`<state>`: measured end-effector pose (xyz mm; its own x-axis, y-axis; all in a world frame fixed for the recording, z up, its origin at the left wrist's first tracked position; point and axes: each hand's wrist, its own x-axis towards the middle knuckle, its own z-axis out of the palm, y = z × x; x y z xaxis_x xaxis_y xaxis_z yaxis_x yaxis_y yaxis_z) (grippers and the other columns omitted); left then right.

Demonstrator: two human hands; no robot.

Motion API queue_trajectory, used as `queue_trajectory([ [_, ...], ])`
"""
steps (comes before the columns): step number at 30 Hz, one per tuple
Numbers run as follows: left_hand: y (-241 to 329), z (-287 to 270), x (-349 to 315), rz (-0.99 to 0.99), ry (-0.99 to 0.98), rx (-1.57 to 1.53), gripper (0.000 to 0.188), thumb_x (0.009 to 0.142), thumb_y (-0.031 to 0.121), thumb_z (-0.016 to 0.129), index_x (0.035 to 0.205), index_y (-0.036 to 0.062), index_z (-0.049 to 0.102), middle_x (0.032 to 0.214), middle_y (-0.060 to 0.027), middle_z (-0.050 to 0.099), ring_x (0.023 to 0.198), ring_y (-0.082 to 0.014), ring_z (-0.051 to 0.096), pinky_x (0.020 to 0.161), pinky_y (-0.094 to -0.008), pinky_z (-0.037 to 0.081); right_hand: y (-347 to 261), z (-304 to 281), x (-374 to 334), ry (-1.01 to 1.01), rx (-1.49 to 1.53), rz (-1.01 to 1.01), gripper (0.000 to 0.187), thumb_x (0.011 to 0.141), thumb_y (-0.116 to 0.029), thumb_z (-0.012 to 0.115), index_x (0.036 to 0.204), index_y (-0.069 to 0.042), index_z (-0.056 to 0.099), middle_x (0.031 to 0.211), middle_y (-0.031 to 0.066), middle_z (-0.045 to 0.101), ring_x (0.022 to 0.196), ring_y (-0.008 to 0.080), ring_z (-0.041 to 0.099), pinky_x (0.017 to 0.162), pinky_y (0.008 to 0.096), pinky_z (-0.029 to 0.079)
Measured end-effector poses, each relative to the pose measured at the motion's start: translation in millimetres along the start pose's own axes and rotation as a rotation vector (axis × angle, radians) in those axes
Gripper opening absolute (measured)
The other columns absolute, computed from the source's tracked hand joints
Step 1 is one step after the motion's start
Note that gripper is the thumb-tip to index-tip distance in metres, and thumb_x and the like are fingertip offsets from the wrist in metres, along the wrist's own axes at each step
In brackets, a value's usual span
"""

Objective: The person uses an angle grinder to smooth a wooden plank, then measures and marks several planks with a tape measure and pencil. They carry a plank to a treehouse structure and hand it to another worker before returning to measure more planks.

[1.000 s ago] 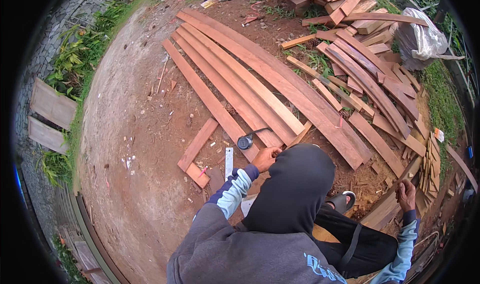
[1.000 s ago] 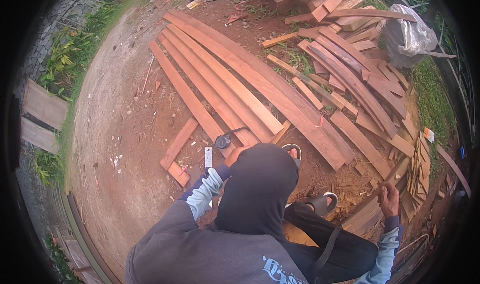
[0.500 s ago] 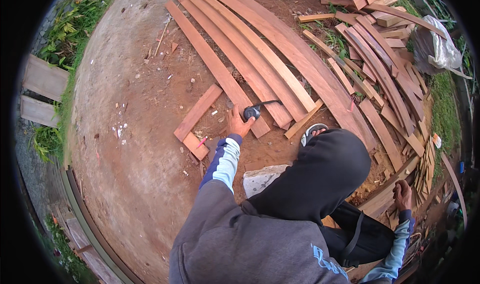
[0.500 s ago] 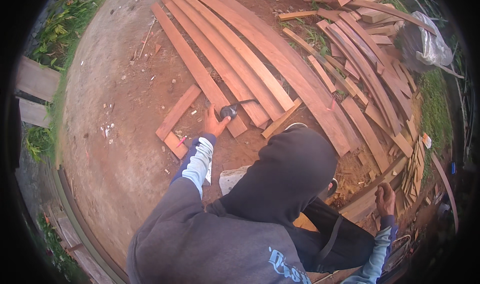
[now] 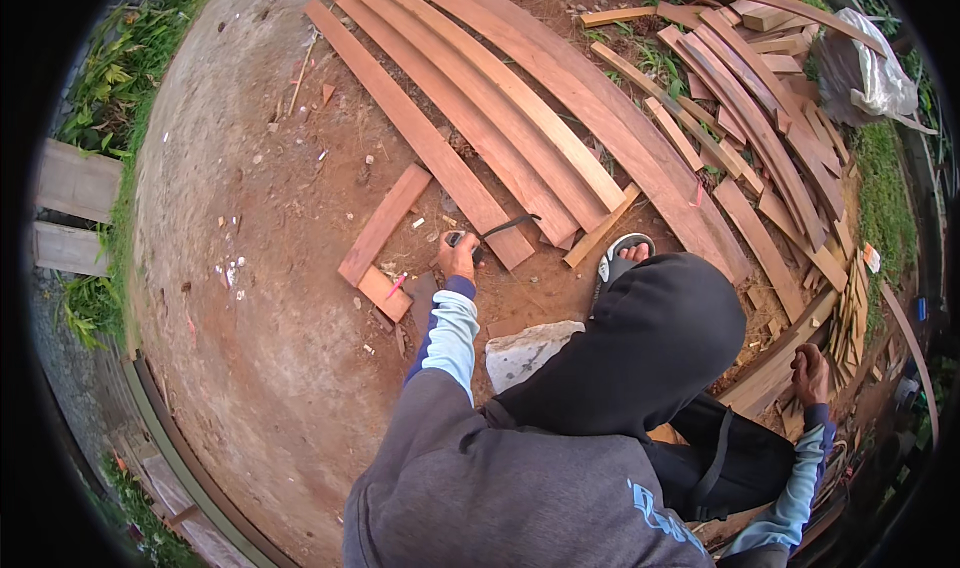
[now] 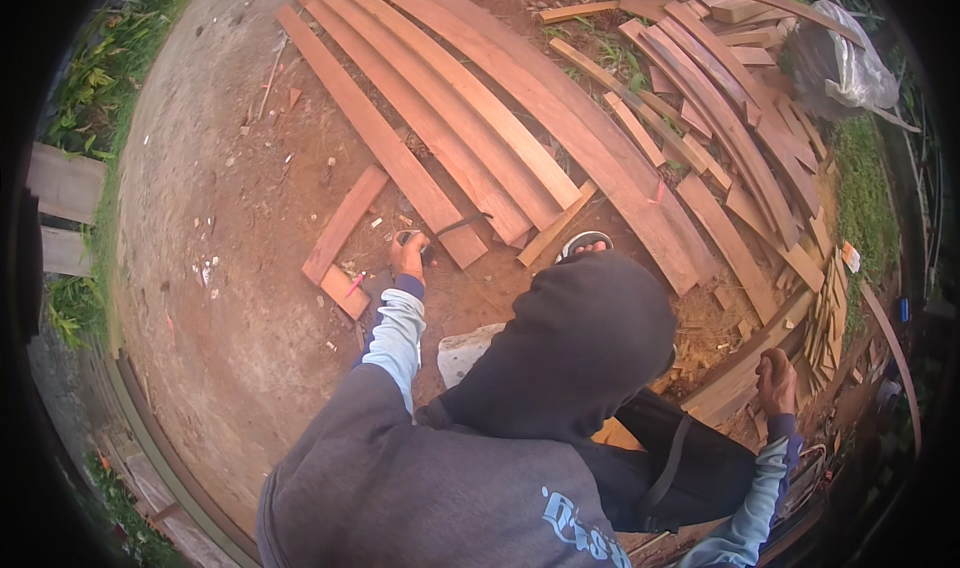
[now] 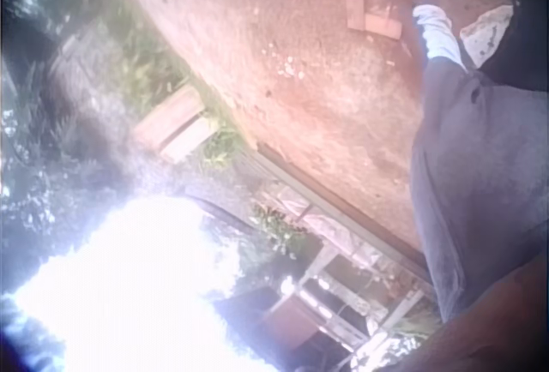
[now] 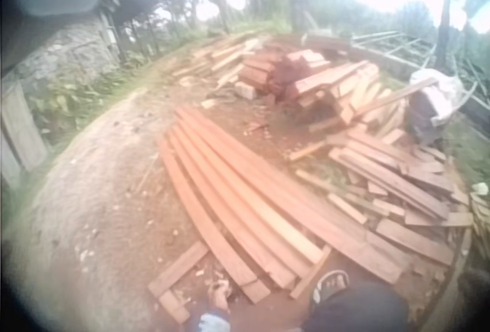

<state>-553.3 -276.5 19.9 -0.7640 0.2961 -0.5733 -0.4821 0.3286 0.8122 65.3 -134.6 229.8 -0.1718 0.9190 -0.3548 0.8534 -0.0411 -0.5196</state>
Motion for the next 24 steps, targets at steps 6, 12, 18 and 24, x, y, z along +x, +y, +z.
queue_trajectory([
  [6, -2, -13, 49, -0.141, 0.05, 0.28, 0.031, 0.063, 0.019, 0.073, 0.087, 0.0007, 0.063, 0.08, -0.0088, 0.063, 0.055, -0.0198, 0.057, 0.065, -0.0325, 0.049, 1, 1, 8, -0.042, -0.045, -0.001, 0.017, 0.091, -0.015, 0.048, 0.091, 0.001, 0.054, 0.063, 0.007, 0.052, 0.053, 0.0139, 0.052, 0.051, 0.0293, 0.043],
  [12, 21, 36, 81, -0.013, 0.167, 0.522, 0.038, 0.066, 0.025, 0.077, 0.089, -0.004, 0.067, 0.094, -0.0192, 0.067, 0.087, -0.0297, 0.066, 0.08, -0.0381, 0.05, 17, -5, -3, 0.041, -0.053, -0.06, 0.02, 0.091, -0.018, 0.048, 0.089, 0.001, 0.054, 0.063, 0.0073, 0.053, 0.052, 0.014, 0.052, 0.05, 0.0294, 0.043],
  [18, -33, -38, 190, -0.102, 0.259, 0.523, 0.043, 0.067, 0.027, 0.077, 0.093, -0.0053, 0.068, 0.101, -0.0198, 0.067, 0.091, -0.0298, 0.065, 0.083, -0.037, 0.049, 17, 4, 22, -0.071, 0.057, -0.033, 0.022, 0.092, -0.019, 0.047, 0.088, 0.001, 0.054, 0.063, 0.0074, 0.053, 0.05, 0.0139, 0.051, 0.048, 0.0291, 0.042],
  [24, -7, 6, 154, -0.21, -0.095, 0.273, 0.034, 0.069, 0.012, 0.073, 0.098, -0.0026, 0.065, 0.1, -0.0156, 0.063, 0.091, -0.025, 0.058, 0.082, -0.0349, 0.045, 32, 0, 7, -0.007, 0.02, -0.021, 0.022, 0.091, -0.02, 0.048, 0.088, 0.001, 0.054, 0.062, 0.0067, 0.052, 0.049, 0.0127, 0.051, 0.046, 0.0276, 0.041],
])
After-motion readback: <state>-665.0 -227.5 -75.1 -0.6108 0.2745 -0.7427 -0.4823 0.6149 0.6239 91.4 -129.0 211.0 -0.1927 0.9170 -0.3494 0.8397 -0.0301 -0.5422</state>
